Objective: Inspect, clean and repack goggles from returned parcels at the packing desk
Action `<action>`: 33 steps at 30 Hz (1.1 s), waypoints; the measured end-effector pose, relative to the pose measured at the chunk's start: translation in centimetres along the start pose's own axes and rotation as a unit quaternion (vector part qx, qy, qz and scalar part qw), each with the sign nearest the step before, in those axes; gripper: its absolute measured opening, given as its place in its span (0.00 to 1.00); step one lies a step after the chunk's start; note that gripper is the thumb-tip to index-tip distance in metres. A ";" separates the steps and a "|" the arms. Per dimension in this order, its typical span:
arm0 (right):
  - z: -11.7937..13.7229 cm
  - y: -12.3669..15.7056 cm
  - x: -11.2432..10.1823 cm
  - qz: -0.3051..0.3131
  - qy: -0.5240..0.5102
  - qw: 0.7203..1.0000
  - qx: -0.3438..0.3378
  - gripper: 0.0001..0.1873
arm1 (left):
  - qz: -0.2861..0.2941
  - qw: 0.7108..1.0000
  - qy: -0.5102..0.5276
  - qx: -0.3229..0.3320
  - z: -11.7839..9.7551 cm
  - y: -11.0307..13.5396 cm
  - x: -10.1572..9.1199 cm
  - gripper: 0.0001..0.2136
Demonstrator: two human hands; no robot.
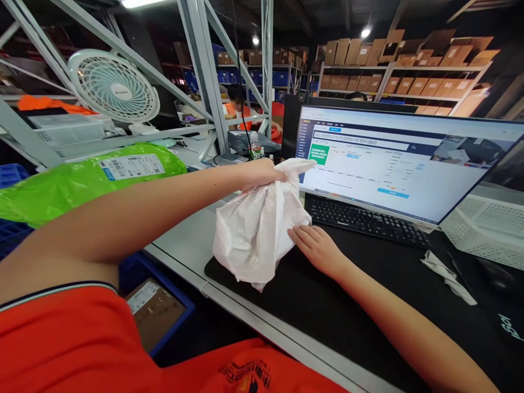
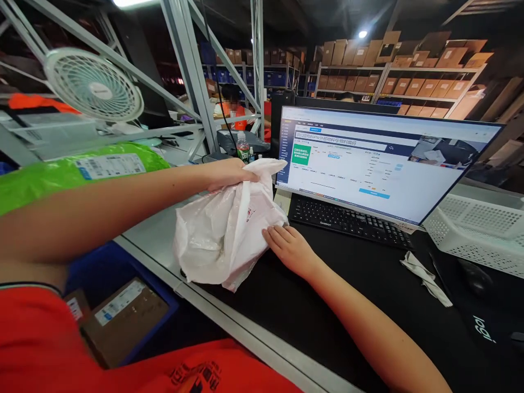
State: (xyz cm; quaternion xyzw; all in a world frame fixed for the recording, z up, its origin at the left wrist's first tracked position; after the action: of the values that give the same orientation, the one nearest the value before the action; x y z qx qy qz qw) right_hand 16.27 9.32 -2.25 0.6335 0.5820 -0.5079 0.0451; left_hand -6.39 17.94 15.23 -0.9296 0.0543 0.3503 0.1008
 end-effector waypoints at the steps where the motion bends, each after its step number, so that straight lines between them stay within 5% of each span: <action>1: -0.3 0.2 0.3 -0.002 -0.014 1.000 0.006 0.21 | 0.006 0.999 0.015 -0.041 0.2 -0.1 0.2 0.15; 3: -0.9 0.3 0.0 -0.015 -0.057 0.998 0.019 0.19 | 0.056 0.989 0.078 -0.111 0.4 0.2 0.6 0.17; 8: -2.1 -1.5 -5.8 -0.172 -0.072 0.973 0.134 0.26 | 0.217 0.940 0.244 -0.099 -0.4 1.6 1.1 0.17; 11: -1.5 -4.5 -9.0 -0.129 -0.035 0.991 0.017 0.24 | 0.280 0.919 0.264 -0.082 -0.8 1.5 1.3 0.17; 15: -0.6 -6.6 -9.5 0.023 -0.008 0.991 -0.131 0.12 | 0.208 0.958 0.200 -0.010 0.1 0.4 0.3 0.13; 20: -1.3 -3.5 -11.6 0.070 0.002 0.996 -0.052 0.14 | 0.023 0.992 0.122 0.020 3.2 0.0 -3.6 0.13; 26: -4.0 -0.9 -16.4 0.179 -0.104 0.978 0.035 0.11 | -0.036 0.986 0.160 0.032 2.6 0.6 -4.2 0.10; 29: -4.9 -1.4 -16.8 0.239 -0.178 0.954 0.015 0.11 | -0.003 0.983 0.174 0.066 -0.1 1.7 -2.2 0.14; 33: -3.2 -3.8 -13.2 0.191 -0.114 0.974 0.044 0.10 | 0.100 0.965 0.170 0.172 -4.4 4.2 1.8 0.15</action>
State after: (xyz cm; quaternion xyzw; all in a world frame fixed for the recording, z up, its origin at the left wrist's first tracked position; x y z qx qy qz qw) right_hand 17.74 3.43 10.53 0.6724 0.4187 -0.5836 0.1791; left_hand -2.90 12.82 16.65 -0.9339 0.2233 0.1807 0.2131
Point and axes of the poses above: each hand's wrist, its own y-axis away from the middle knuckle, its own x-axis out of the palm, z = x × y, the point moved 1 cm from there along -y, towards the middle knuckle, and after that the axes turned 12 degrees about y, right-handed, at the moved point
